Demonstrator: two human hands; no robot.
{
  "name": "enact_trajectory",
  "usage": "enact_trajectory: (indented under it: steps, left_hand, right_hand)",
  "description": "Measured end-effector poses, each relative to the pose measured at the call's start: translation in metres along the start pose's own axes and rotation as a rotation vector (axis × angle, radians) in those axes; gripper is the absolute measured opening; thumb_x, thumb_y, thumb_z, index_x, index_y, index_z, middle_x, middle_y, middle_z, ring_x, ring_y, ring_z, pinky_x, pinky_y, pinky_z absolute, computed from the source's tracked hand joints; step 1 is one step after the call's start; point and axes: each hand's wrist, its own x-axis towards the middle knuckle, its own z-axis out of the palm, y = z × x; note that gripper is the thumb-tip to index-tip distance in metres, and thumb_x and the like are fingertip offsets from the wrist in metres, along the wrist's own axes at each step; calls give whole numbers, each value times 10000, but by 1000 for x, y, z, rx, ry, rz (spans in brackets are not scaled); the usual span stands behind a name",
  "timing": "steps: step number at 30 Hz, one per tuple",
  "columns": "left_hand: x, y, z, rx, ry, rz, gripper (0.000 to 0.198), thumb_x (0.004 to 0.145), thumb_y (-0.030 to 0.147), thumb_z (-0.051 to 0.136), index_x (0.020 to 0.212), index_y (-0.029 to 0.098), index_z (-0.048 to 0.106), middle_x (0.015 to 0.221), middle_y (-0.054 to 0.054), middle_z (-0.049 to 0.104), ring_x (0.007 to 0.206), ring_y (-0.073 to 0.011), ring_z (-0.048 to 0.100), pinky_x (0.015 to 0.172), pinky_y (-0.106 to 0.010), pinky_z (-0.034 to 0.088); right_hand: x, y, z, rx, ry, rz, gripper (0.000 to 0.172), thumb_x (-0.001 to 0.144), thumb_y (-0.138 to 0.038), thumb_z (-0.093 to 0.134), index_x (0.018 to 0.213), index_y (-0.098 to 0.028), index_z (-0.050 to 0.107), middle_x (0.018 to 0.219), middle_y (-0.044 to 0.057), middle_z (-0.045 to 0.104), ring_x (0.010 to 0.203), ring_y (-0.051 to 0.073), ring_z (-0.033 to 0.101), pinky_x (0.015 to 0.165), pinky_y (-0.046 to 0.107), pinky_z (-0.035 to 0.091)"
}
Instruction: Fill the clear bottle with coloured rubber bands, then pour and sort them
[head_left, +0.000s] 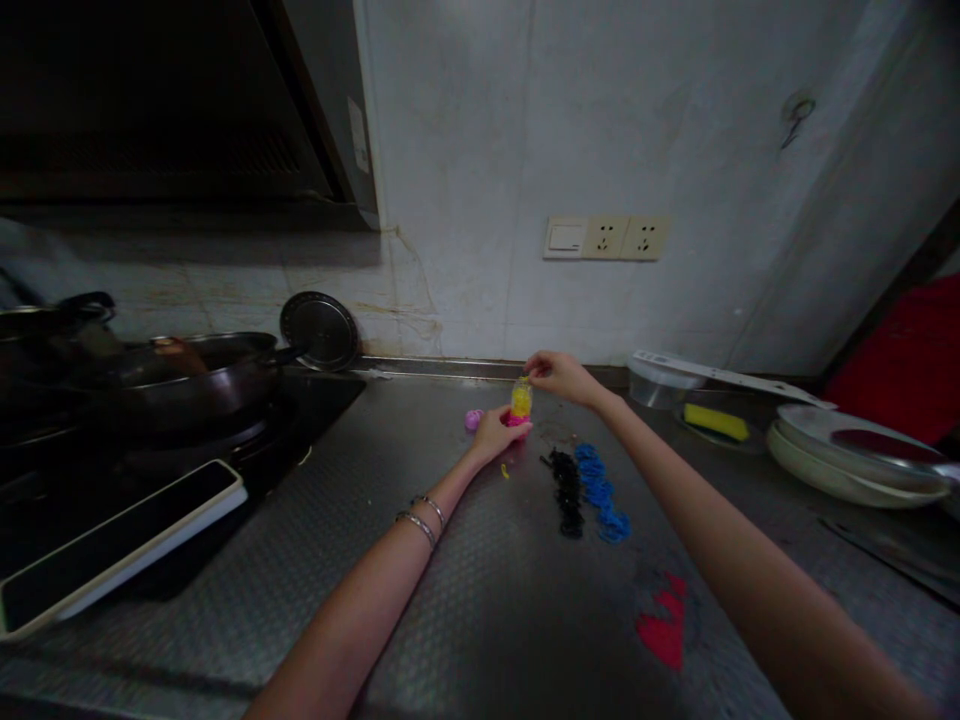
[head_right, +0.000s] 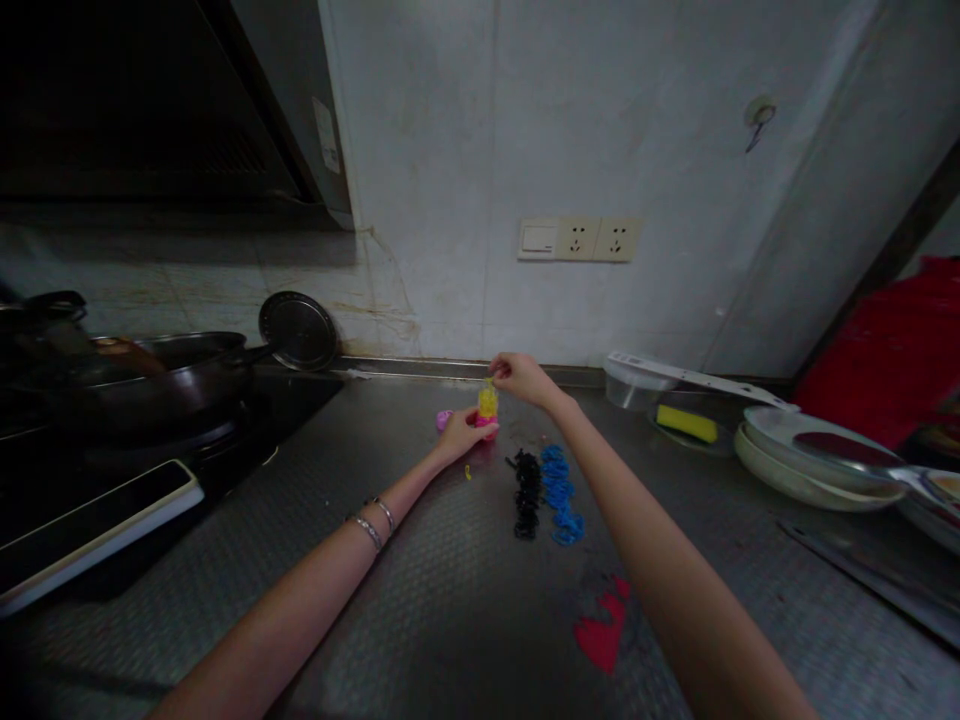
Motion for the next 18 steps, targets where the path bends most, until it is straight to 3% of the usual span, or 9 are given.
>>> enact_trajectory:
  steps: [5, 11, 12, 15, 18]
  left_hand:
    - [0, 3, -1, -6, -7, -17, 300, 675, 308, 626, 908, 119, 634, 840, -47, 670, 723, -152, 586, 669, -253, 452]
    - [0, -1, 1, -35, 3, -34, 314, 670, 307, 631, 923, 122, 632, 837, -43, 669, 720, -147, 583, 669, -248, 451]
    - [0, -2, 2, -41, 1, -35, 312, 667, 296, 632, 925, 121, 631, 837, -41, 669, 719, -144, 581, 670, -246, 451]
    - [2, -5, 3, -51, -2, -35, 272, 660, 248, 624, 894, 111, 634, 831, -40, 668, 721, -138, 576, 662, -235, 449]
    - [2, -7, 2, -60, 4, -36, 284, 655, 265, 635, 887, 103, 636, 840, -53, 667, 734, -147, 578, 667, -242, 453]
  right_hand:
    - [4, -4, 1, -86, -77, -21, 111, 699, -197, 584, 773, -136, 639, 709, 31, 643, 670, 126, 568, 656, 239, 450]
    - [-20, -21, -2, -52, 11, -25, 206, 734, -307, 549, 779, -141, 662, 718, 33, 643, 645, 124, 539, 605, 230, 413]
    - [-27, -25, 2, -41, -43, -18, 206, 727, -313, 550, 755, -142, 662, 688, 23, 633, 622, 119, 531, 581, 222, 401]
    - [-50, -31, 23, -19, -372, 12, 193, 718, -286, 530, 657, -149, 651, 581, -8, 591, 539, 98, 500, 511, 204, 358]
    - [-71, -31, 53, -61, -465, 67, 126, 666, -261, 573, 640, -159, 641, 578, -10, 589, 523, 96, 496, 494, 203, 339]
